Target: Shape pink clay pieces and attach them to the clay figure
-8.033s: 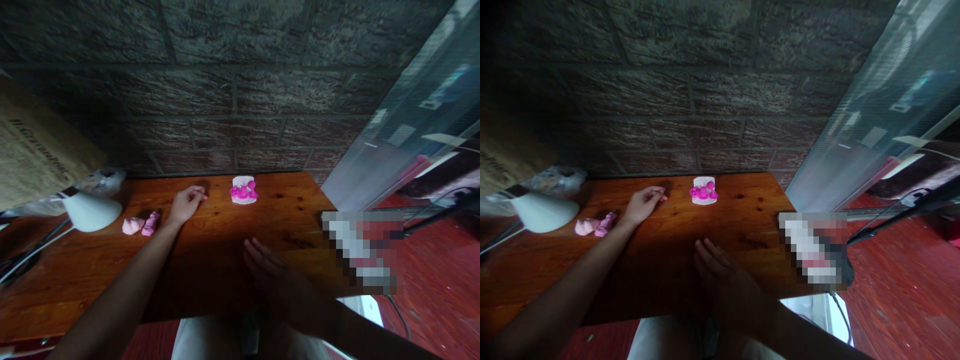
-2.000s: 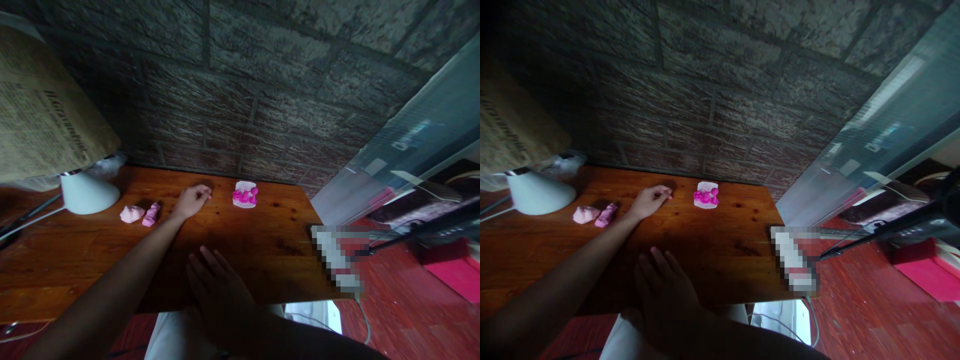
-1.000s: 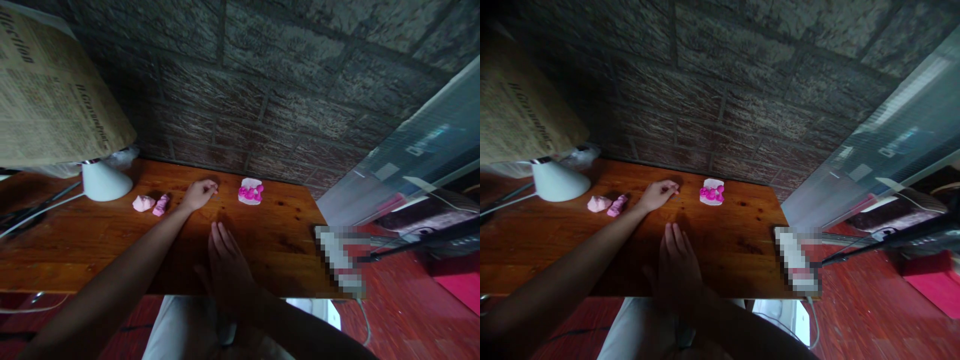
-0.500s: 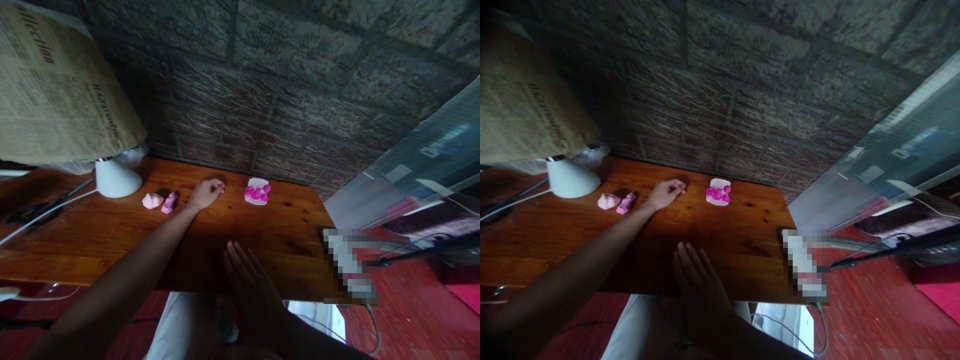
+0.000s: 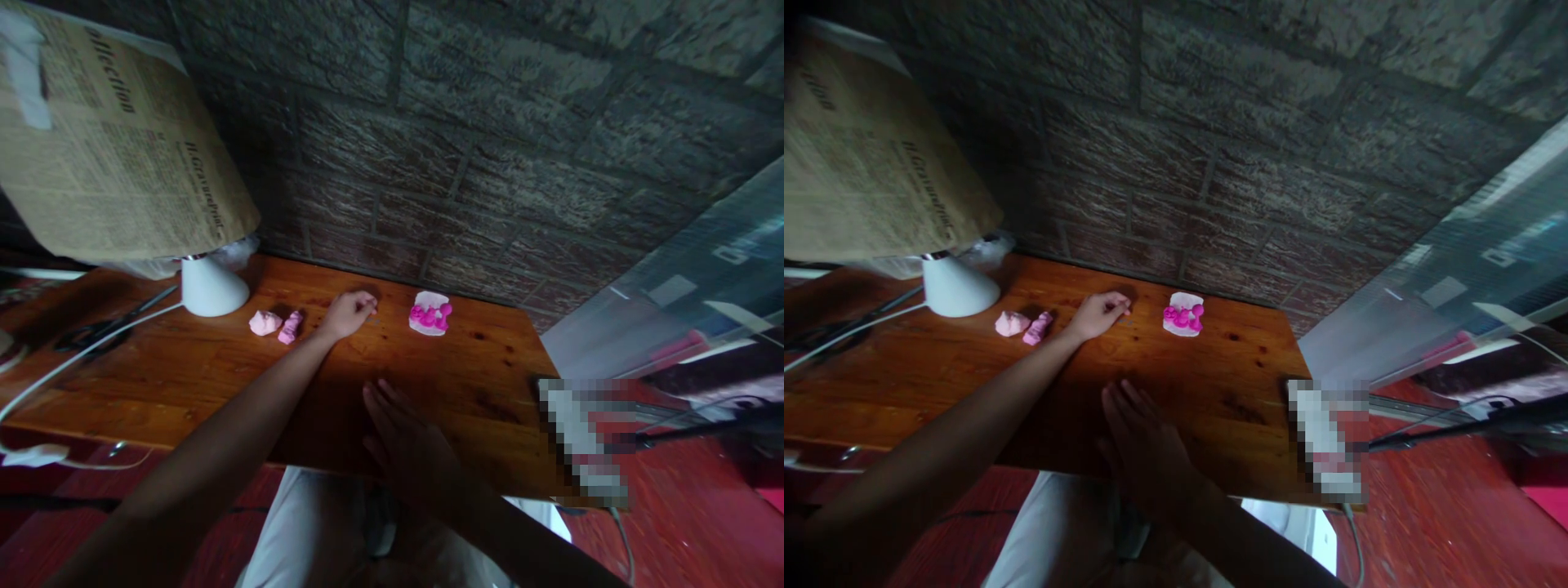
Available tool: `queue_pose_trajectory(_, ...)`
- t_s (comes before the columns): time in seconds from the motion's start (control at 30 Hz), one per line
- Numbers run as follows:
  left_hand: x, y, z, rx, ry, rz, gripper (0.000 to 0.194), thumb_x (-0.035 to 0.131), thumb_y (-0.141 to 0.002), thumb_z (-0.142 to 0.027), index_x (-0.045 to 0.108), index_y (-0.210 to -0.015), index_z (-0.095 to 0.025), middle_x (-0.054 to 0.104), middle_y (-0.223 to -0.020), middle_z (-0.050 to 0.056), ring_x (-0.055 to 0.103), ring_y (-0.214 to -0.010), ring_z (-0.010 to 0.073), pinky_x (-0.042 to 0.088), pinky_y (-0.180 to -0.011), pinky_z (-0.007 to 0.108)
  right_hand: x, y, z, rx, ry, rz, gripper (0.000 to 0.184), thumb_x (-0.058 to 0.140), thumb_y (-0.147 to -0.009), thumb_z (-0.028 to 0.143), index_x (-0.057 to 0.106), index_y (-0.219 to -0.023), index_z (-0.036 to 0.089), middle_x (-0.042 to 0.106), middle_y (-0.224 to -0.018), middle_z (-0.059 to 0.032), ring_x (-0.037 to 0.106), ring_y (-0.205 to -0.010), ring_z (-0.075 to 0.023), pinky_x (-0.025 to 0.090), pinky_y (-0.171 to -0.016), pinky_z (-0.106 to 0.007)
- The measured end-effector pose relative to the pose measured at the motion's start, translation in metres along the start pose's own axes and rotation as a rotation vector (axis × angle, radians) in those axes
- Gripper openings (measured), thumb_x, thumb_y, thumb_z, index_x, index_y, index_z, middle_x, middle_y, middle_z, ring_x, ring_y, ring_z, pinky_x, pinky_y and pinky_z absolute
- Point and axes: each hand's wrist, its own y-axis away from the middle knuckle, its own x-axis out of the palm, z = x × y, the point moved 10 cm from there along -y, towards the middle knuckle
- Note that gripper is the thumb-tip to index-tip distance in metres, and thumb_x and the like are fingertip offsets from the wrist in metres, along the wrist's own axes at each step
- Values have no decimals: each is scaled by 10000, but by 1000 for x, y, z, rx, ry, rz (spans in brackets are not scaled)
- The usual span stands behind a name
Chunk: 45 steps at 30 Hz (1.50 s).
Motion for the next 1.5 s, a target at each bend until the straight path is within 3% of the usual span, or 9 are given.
queue_pose_trajectory(0.13, 2, -1, 0, 0, -4, 5, 220, 540, -883, -299, 726, -868, -184, 808, -902, 52, 737, -836, 204, 543, -808, 305, -12, 31, -31, 93, 17, -42, 652, 488, -1020, 277, 279, -1610, 93, 423, -1610, -182, 340, -1535, -280, 401, -1209, -533)
queue_pose_trajectory(0.33, 0, 1, -2, 0, -5, 0, 226, 533, -891, -298, 721, -891, -174, 808, -902, 58, 741, -848, 205, 545, -814, 297, -3, -33, -73, 326, 103, -77, 623, 482, -1033, 417, 487, -1478, -20, 340, -1616, -297, 279, -1542, -394, 305, -1231, -587)
queue_pose_trajectory(0.47, -1, 1, -3, 11, -5, -3, 227, 528, -897, -303, 710, -890, -167, 805, -887, 59, 740, -838, 200, 542, -807, 290, 2, -51, -27, 114, 90, -47, 672, 491, -1019, 492, 463, -1517, 41, 303, -1655, -235, 231, -1564, -370, 264, -1256, -556)
queue_pose_trajectory(0.63, 0, 0, 0, 19, -7, -6, 211, 535, -895, -298, 699, -841, -176, 803, -883, 50, 730, -817, 188, 532, -775, 277, 8, 13, 34, -168, 107, 54, 722, 548, -993, 447, 372, -1567, 46, 373, -1644, -160, 233, -1570, -307, 248, -1285, -506)
queue_pose_trajectory(0.77, 1, -1, 1, 22, -10, -7, 203, 541, -894, -293, 706, -868, -177, 805, -888, 45, 730, -825, 187, 526, -784, 279, 1, 32, 10, -84, 138, 57, 721, 555, -987, 483, 386, -1571, 94, 334, -1667, -136, 194, -1576, -356, 293, -1249, -581)
queue_pose_trajectory(0.97, -1, 0, -2, 28, -22, -19, 252, 536, -897, -345, 710, -842, -171, 802, -865, 58, 724, -806, 200, 524, -777, 292, -11, -37, -42, 130, 138, -54, 711, 477, -1011, 551, 454, -1524, 59, 299, -1655, -239, 233, -1565, -369, 268, -1245, -578)
queue_pose_trajectory(1.23, -1, 0, -2, 32, -32, -15, 243, 536, -901, -328, 722, -862, -177, 804, -855, 45, 729, -794, 190, 538, -772, 281, 10, 3, 33, -175, 83, 63, 699, 502, -1004, 522, 406, -1557, 106, 387, -1633, -182, 256, -1565, -308, 200, -1288, -515)
queue_pose_trajectory(1.37, 1, -1, 1, 25, -35, -13, 232, 545, -894, -316, 728, -874, -175, 802, -857, 42, 721, -792, 185, 525, -764, 276, -2, 23, -2, -41, 108, 68, 732, 522, -993, 527, 378, -1577, 109, 333, -1662, -157, 141, -1586, -368, 229, -1254, -622)
queue_pose_trajectory(1.5, 0, 0, -1, 27, -41, -17, 243, 539, -897, -327, 727, -856, -178, 803, -864, 40, 714, -788, 180, 515, -759, 270, -11, -18, -51, 127, 156, -13, 718, 463, -1020, 533, 403, -1557, 60, 267, -1669, -218, 189, -1572, -391, 238, -1237, -643)
